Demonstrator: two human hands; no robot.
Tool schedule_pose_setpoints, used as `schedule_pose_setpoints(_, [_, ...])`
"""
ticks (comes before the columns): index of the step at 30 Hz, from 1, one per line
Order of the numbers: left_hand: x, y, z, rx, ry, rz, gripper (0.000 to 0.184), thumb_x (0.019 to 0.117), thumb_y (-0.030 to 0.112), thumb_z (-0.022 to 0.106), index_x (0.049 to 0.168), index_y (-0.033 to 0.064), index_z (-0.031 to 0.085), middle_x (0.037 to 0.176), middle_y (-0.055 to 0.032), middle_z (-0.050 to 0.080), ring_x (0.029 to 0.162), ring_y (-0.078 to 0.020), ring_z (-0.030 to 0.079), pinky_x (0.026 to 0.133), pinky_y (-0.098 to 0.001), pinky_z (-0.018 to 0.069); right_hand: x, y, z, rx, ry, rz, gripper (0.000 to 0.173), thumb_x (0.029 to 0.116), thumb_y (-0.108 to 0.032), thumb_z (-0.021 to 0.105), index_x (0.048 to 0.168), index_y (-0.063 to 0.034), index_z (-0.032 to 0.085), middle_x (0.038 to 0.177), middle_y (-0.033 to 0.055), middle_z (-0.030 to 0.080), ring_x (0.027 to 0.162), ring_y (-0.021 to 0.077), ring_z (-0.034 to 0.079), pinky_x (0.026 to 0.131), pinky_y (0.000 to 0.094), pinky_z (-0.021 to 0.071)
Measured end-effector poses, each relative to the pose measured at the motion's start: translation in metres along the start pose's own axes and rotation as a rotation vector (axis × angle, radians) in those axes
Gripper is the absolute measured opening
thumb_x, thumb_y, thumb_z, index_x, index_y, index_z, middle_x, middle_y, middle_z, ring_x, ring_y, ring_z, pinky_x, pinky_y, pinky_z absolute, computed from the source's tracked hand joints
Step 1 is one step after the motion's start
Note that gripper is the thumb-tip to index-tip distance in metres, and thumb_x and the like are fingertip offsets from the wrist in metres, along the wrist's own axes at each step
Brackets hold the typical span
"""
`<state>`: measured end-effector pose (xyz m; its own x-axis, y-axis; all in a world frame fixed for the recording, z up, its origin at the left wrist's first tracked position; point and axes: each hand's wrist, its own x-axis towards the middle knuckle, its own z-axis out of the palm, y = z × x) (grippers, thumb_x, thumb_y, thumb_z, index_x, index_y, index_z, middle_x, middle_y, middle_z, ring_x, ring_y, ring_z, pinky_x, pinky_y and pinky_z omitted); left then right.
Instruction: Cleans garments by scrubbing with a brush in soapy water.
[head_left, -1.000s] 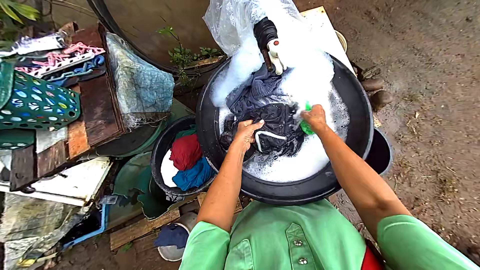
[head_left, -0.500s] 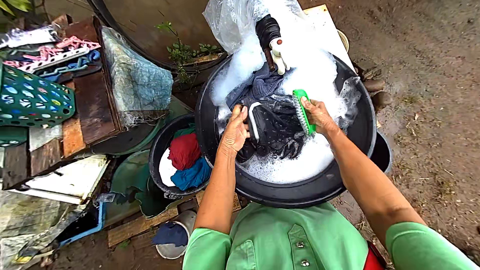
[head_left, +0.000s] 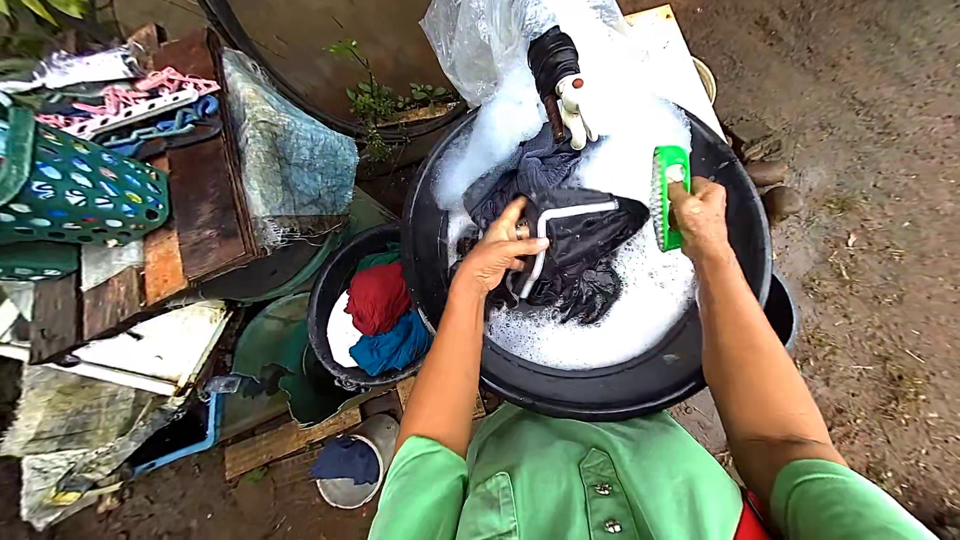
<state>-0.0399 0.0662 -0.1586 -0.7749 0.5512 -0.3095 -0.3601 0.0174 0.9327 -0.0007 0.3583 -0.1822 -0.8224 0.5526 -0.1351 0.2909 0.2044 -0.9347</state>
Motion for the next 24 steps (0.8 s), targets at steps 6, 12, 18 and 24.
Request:
schedule_pose_setpoints(6, [0.032,-0.036,0.012,0.08,0.216,-0.369,0.047,0.0975,-0.005,0.058,0.143,-0.0011,0.046,0.12,-0.0178,0.06,0.092,-0.0193,0.06,0.079,-0.0365,0.0523,0.002,0.039,0.037,-0.69,-0.273,0.281,0.056,0.1025,-0.031,0.064,0.131,0.0154,0.054,0.126,0.0393,0.06,0.12,0.0549,0.06,0.099,0.0701,0.0459])
schedule_pose_setpoints(12, [0.032,-0.041,0.007,-0.059,0.273,-0.368,0.028,0.0955,-0.008,0.056,0.123,-0.0038,0.057,0.096,-0.0086,0.059,0.073,-0.0123,0.055,0.068,-0.0298,0.0508,0.0,0.023,0.037,-0.664,-0.218,0.312,0.04,0.098,-0.022,0.068,0.113,0.014,0.063,0.118,0.0367,0.063,0.114,0.0515,0.062,0.091,0.0686,0.0476])
schedule_pose_setpoints(18, [0.038,-0.044,0.012,-0.084,0.365,-0.374,0.059,0.1121,0.049,0.023,0.119,0.0017,0.058,0.1,-0.0068,0.058,0.086,-0.0139,0.055,0.077,-0.031,0.0461,-0.057,-0.025,0.077,-0.493,-0.424,-0.1,0.056,0.0985,-0.041,0.068,0.115,0.0126,0.064,0.1,0.0328,0.068,0.098,0.0494,0.068,0.086,0.068,0.0507])
schedule_pose_setpoints(24, [0.034,-0.046,0.024,-0.05,0.377,-0.298,0.075,0.1105,0.053,0.016,0.146,-0.0048,0.048,0.153,-0.0227,0.046,0.144,-0.0318,0.041,0.118,-0.05,0.0311,-0.018,0.02,0.07,-0.718,-0.467,0.002,0.064,0.0998,-0.051,0.064,0.114,0.0114,0.065,0.108,0.0355,0.067,0.106,0.0533,0.065,0.089,0.0716,0.0484])
